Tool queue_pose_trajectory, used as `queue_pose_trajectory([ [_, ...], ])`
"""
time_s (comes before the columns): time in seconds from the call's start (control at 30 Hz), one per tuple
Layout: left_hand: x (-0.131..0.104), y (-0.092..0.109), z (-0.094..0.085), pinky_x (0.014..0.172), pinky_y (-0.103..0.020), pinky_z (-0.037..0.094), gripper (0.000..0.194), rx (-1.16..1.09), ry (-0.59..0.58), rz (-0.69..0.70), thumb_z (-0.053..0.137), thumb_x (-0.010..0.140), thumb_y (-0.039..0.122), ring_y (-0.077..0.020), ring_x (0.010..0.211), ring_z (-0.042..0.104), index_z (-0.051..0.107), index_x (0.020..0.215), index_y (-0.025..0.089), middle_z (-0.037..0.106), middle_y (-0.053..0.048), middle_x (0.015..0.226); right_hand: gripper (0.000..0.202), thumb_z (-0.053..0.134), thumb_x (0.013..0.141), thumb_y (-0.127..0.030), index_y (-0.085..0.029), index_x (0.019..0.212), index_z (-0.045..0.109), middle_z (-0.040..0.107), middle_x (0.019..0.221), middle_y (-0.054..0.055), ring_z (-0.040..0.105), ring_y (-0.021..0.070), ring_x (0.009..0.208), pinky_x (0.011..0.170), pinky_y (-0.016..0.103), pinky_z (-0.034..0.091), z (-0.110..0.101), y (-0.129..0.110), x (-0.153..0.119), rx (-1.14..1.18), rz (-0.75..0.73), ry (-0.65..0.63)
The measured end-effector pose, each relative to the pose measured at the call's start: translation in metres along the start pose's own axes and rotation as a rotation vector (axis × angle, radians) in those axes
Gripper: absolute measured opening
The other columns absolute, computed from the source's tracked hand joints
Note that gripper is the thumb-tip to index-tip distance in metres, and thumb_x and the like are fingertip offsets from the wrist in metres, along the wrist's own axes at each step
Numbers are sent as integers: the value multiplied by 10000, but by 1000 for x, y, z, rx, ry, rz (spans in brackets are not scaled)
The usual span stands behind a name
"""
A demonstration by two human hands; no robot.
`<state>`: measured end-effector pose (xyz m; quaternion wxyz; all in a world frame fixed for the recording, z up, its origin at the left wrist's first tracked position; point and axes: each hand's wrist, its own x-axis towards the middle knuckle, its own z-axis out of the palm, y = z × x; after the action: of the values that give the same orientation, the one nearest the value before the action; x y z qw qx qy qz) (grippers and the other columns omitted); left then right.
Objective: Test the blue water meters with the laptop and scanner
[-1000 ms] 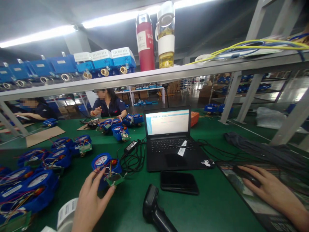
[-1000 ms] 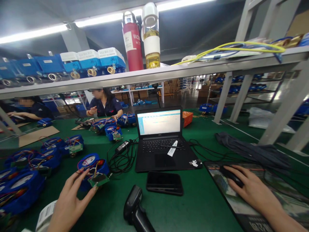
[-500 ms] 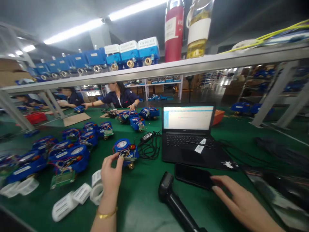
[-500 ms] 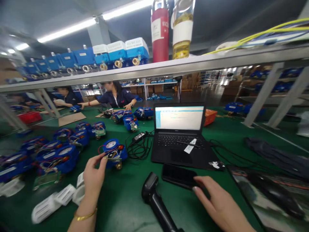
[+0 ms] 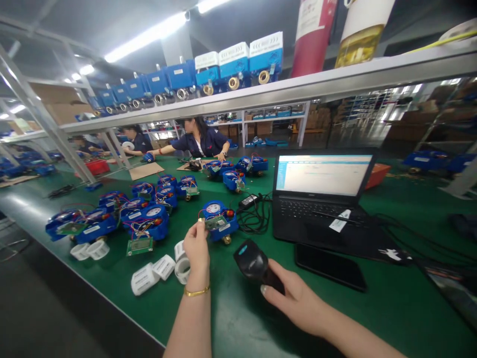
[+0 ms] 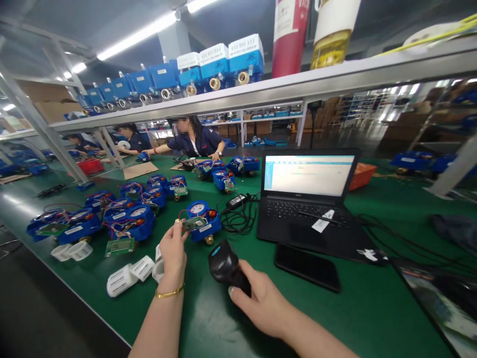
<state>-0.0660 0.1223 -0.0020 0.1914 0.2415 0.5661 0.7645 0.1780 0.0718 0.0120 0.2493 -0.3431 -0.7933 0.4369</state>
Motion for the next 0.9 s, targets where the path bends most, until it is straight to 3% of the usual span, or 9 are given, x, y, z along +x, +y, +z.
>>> queue_pose_trajectory([
  [0.1,-2,4,1,790,-354,534,451,-77,18,-41,646,679,524,-201,864,628,677,858,112,682,-93,884,306,425,818,-410,-157,965,513,525,763,7,476,154,703,647,267,383,11,-6,15,60,-22,116],
  [0.2,-3,7,1,799,-355,534,427,-111,28,-65,674,659,500,-194,859,626,685,834,110,681,-91,876,335,479,777,-392,-151,1001,544,563,827,20,493,166,757,700,279,394,23,-2,29,98,-28,209],
  [0.4,-3,8,3,779,-363,549,416,-115,23,-80,688,650,488,-202,860,624,696,831,114,672,-81,843,339,450,751,-381,-147,971,556,580,818,37,518,181,749,699,288,415,24,6,42,68,41,230],
  [0.47,-4,8,2,787,-370,547,411,-99,15,-78,693,642,493,-199,834,626,696,807,116,668,-73,815,292,476,745,-344,-146,946,552,590,805,46,539,194,745,703,301,422,19,7,38,4,62,204],
  [0.57,-4,8,1,880,-418,512,393,-67,20,-75,708,630,473,-194,804,630,695,813,126,675,-60,806,252,540,728,-242,-131,953,556,614,859,86,580,251,797,743,361,453,17,9,21,-307,144,64],
  [0.67,-2,8,3,954,-454,468,353,-61,65,-73,701,632,435,-206,840,638,688,822,137,686,-57,849,494,662,681,-213,-138,1157,551,589,1087,134,549,330,1005,861,470,461,18,18,0,-576,224,-91],
  [0.73,0,9,4,948,-450,476,323,-61,82,-78,694,620,417,-217,867,639,677,794,145,690,-54,871,740,758,636,-284,-174,1312,478,527,1234,145,483,344,1135,947,491,435,6,30,-16,-593,216,-129],
  [0.8,1,9,2,931,-445,486,314,-17,71,-87,686,607,416,-226,863,642,670,781,155,695,-49,876,748,718,707,-371,-192,1372,427,466,1328,134,432,300,1221,1020,440,405,-25,49,-38,-567,149,-16],
  [0.9,1,6,-7,901,-460,488,356,211,30,-57,663,610,461,-254,843,644,676,819,173,698,-46,840,411,430,912,-420,-216,1252,539,513,1281,103,482,227,1186,1022,404,420,-102,93,-85,-664,92,489],
])
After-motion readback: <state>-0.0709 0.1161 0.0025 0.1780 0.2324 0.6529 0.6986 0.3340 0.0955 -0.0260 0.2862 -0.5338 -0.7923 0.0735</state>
